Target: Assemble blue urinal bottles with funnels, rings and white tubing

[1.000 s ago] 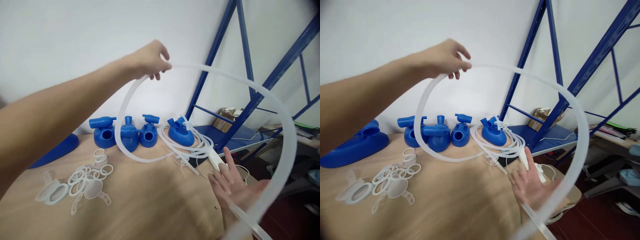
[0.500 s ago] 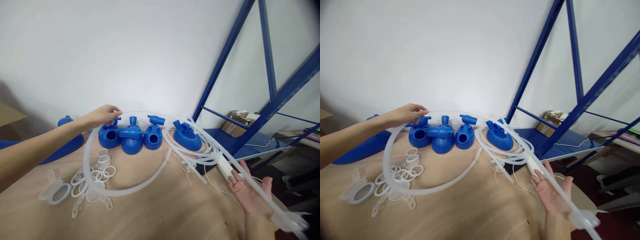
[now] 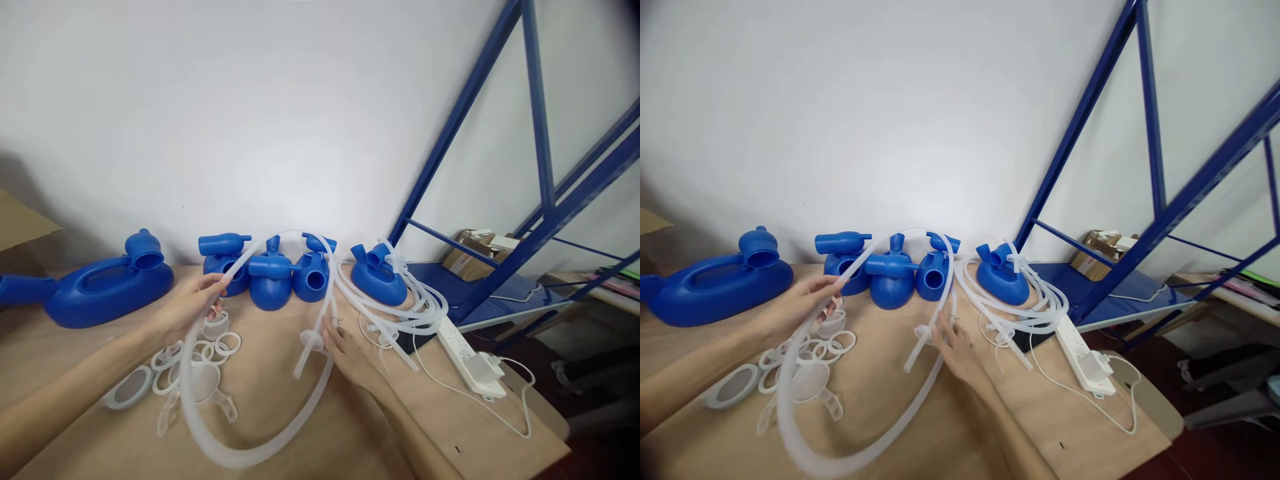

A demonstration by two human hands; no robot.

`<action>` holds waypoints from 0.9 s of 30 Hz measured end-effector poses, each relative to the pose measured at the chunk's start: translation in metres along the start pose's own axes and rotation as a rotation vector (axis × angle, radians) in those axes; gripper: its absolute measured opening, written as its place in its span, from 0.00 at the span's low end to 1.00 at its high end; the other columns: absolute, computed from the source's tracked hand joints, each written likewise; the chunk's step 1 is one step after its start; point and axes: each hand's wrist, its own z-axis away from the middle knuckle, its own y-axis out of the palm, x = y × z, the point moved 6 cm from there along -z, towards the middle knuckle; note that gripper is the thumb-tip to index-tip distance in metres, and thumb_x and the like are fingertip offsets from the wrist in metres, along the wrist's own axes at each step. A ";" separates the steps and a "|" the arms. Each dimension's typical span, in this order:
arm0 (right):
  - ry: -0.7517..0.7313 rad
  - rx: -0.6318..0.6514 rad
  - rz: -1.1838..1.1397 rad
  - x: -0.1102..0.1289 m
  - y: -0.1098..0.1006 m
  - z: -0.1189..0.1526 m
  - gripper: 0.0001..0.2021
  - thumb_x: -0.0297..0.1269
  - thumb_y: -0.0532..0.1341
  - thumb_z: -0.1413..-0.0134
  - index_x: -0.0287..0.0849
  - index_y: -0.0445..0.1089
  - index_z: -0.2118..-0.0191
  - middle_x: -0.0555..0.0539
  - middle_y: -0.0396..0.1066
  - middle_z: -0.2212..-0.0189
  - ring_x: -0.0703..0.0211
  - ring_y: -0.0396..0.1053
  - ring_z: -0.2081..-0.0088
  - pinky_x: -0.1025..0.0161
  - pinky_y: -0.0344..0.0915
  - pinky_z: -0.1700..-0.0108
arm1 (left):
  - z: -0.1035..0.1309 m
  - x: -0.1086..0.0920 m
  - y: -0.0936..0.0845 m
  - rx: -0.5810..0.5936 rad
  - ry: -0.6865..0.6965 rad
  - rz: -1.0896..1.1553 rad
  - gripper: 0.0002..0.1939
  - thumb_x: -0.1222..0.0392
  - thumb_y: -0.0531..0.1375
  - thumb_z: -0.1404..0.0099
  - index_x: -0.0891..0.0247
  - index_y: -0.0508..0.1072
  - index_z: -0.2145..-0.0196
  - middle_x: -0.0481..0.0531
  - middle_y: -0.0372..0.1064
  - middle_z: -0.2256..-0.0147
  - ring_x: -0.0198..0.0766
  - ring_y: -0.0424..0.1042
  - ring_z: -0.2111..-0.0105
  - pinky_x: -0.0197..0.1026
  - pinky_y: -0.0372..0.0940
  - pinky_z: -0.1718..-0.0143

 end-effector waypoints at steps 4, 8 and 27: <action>0.039 -0.120 -0.222 0.013 0.000 -0.019 0.45 0.70 0.57 0.41 0.55 0.49 0.26 0.41 0.60 0.31 0.36 0.52 0.27 0.36 0.56 0.30 | 0.019 0.010 0.018 0.129 0.035 -0.164 0.28 0.36 0.68 0.45 0.60 0.72 0.57 0.46 0.67 0.70 0.37 0.69 0.75 0.37 0.61 0.78; 0.153 -0.238 -0.623 0.007 -0.010 -0.029 0.54 0.63 0.70 0.53 0.51 0.46 0.27 0.37 0.65 0.36 0.39 0.69 0.40 0.46 0.75 0.48 | 0.040 0.011 0.033 0.241 0.181 -0.325 0.27 0.34 0.62 0.39 0.59 0.74 0.53 0.46 0.67 0.71 0.40 0.71 0.75 0.40 0.63 0.75; 0.149 -0.620 -0.457 -0.031 -0.303 0.066 0.36 0.61 0.67 0.48 0.54 0.64 0.36 0.36 0.79 0.58 0.38 0.79 0.60 0.42 0.76 0.60 | 0.001 -0.115 0.177 0.298 0.374 -0.126 0.21 0.45 0.54 0.25 0.64 0.72 0.49 0.55 0.75 0.65 0.37 0.73 0.77 0.37 0.61 0.81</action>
